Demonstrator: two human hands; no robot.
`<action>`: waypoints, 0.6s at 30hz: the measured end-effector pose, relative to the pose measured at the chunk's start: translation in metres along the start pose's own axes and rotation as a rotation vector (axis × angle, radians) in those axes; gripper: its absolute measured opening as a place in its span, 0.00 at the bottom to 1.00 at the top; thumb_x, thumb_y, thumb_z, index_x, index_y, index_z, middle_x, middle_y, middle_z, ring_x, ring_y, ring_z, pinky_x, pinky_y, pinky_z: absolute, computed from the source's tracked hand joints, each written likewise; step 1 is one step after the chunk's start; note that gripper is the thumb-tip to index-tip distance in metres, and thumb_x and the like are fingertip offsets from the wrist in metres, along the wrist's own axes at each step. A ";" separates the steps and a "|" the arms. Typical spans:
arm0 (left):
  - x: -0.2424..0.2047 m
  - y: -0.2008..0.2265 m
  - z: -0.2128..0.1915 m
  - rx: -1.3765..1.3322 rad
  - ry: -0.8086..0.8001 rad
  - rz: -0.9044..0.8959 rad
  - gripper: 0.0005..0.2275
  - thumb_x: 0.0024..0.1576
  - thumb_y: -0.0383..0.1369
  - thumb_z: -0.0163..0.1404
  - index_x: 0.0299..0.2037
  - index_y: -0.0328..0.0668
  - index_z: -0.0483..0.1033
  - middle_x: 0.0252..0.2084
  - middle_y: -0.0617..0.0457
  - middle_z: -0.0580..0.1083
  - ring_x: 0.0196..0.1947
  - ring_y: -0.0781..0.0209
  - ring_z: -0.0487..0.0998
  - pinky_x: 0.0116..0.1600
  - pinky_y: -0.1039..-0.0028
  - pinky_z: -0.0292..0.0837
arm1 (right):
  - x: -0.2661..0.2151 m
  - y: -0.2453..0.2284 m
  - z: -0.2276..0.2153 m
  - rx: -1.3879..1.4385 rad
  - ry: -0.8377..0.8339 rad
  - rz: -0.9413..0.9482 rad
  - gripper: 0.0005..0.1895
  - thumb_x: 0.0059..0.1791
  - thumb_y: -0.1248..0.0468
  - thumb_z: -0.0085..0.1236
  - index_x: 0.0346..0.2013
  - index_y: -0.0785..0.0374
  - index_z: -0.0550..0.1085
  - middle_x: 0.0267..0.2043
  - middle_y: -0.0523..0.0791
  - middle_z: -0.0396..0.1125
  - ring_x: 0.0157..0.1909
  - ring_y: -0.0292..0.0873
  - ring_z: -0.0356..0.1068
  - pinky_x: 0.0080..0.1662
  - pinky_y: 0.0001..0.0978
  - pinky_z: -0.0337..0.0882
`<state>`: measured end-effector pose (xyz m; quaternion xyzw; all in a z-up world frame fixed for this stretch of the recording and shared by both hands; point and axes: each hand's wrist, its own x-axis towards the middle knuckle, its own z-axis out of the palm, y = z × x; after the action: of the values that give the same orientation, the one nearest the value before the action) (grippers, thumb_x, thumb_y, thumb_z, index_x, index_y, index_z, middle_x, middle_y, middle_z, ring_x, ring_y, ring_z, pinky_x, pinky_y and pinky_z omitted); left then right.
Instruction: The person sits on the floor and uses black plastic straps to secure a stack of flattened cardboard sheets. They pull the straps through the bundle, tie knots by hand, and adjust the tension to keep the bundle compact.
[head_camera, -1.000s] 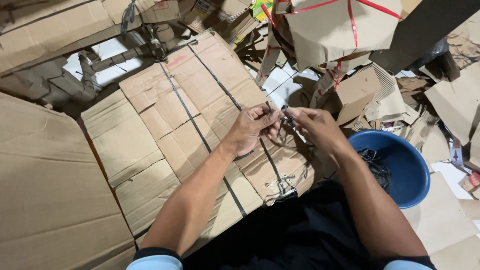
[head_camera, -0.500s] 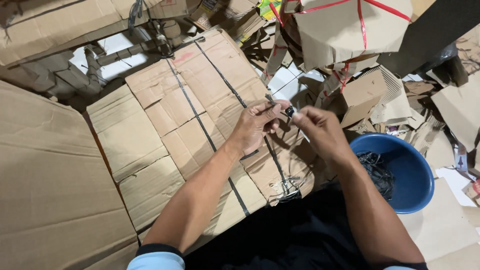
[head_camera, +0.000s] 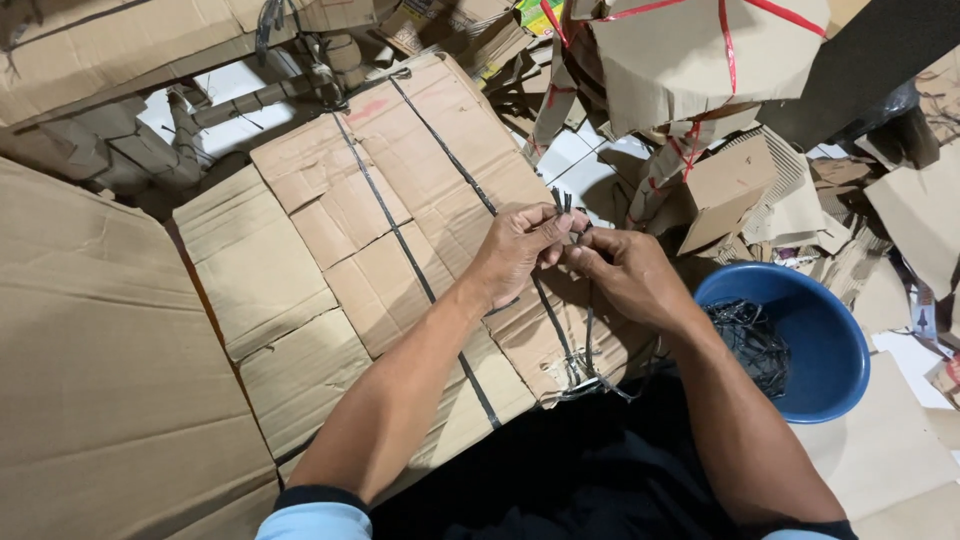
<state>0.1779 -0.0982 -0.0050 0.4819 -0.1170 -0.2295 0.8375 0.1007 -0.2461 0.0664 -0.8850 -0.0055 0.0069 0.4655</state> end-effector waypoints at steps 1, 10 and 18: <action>0.001 -0.004 -0.005 0.001 -0.001 0.001 0.09 0.61 0.34 0.58 0.45 0.37 0.82 0.33 0.50 0.81 0.20 0.77 0.72 0.25 0.89 0.65 | 0.000 0.001 -0.004 0.001 0.001 -0.001 0.09 0.52 0.61 0.58 0.29 0.61 0.78 0.23 0.50 0.71 0.27 0.42 0.66 0.33 0.39 0.65; -0.011 0.020 0.005 0.299 -0.160 -0.027 0.05 0.64 0.27 0.51 0.43 0.33 0.80 0.29 0.50 0.76 0.16 0.70 0.73 0.22 0.82 0.66 | 0.003 -0.006 -0.025 -0.334 0.109 -0.659 0.32 0.46 0.73 0.63 0.64 0.51 0.73 0.70 0.56 0.62 0.65 0.70 0.64 0.55 0.59 0.72; 0.002 0.003 -0.002 0.379 -0.242 -0.084 0.08 0.64 0.25 0.46 0.44 0.30 0.78 0.25 0.50 0.74 0.15 0.70 0.72 0.21 0.82 0.67 | 0.021 0.027 -0.025 -0.104 0.096 -0.558 0.08 0.49 0.76 0.63 0.42 0.64 0.80 0.35 0.47 0.73 0.37 0.49 0.76 0.36 0.35 0.77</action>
<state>0.1819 -0.0960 -0.0033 0.6039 -0.2374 -0.2940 0.7018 0.1219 -0.2814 0.0582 -0.8712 -0.2270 -0.1636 0.4034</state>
